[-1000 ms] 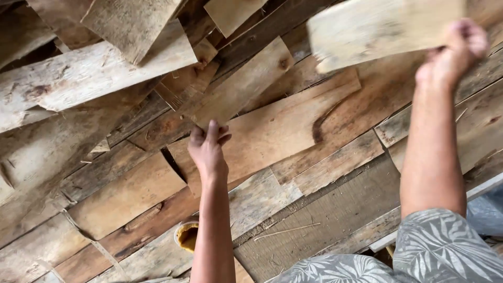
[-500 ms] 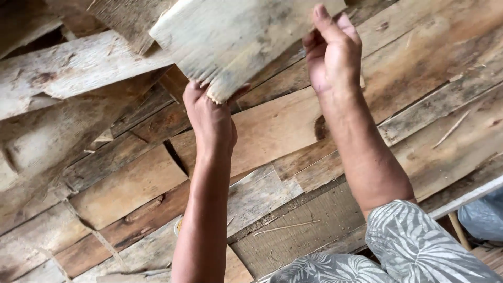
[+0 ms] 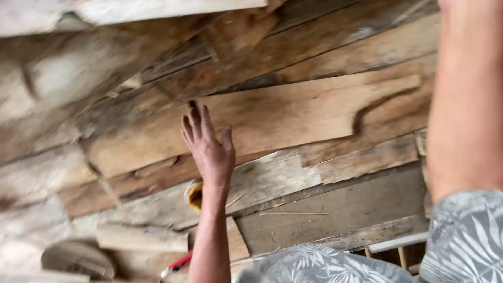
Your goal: Trimming and fitting thin wood panels onto a surface using a utility knife in a workshop.
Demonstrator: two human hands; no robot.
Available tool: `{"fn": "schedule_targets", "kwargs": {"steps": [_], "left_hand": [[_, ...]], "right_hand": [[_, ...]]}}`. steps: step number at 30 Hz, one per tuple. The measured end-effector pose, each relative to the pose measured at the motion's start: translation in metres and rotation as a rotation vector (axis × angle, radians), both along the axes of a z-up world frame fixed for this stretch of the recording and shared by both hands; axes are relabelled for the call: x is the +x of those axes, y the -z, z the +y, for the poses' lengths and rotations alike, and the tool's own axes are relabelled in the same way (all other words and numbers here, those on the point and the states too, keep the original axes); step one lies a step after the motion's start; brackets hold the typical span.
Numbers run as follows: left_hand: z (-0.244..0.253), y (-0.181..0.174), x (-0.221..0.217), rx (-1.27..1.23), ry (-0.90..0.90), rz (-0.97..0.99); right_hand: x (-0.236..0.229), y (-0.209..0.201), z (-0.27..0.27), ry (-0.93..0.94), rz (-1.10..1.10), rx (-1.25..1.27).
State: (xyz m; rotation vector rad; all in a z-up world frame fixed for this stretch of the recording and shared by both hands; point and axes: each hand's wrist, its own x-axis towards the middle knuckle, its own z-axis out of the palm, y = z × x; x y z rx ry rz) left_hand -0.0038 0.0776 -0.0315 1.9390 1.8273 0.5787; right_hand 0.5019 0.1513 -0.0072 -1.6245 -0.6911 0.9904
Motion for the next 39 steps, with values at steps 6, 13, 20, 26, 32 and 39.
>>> {"fn": "schedule_targets", "kwargs": {"steps": [6, 13, 20, 26, 32, 39], "left_hand": [[-0.023, 0.022, -0.028, -0.215, -0.024, 0.15], [-0.022, 0.049, -0.029, -0.149, 0.023, 0.231], [-0.024, 0.047, -0.034, -0.123, 0.009, 0.196], [-0.021, 0.042, -0.034, -0.154, -0.031, 0.138], [-0.021, 0.061, -0.039, -0.182, -0.186, -0.069], [-0.007, 0.013, -0.024, -0.125, -0.462, -0.354]], "right_hand": [[-0.117, 0.046, -0.136, -0.26, -0.538, -0.155], [-0.186, 0.067, -0.202, -0.011, -0.509, -0.212], [-0.199, 0.049, -0.196, 0.028, -0.818, -0.16], [-0.195, 0.063, -0.206, 0.041, -0.733, -0.19], [-0.179, 0.076, -0.209, 0.063, -0.731, -0.305], [-0.168, 0.06, -0.193, 0.07, -0.607, -0.369]]}}
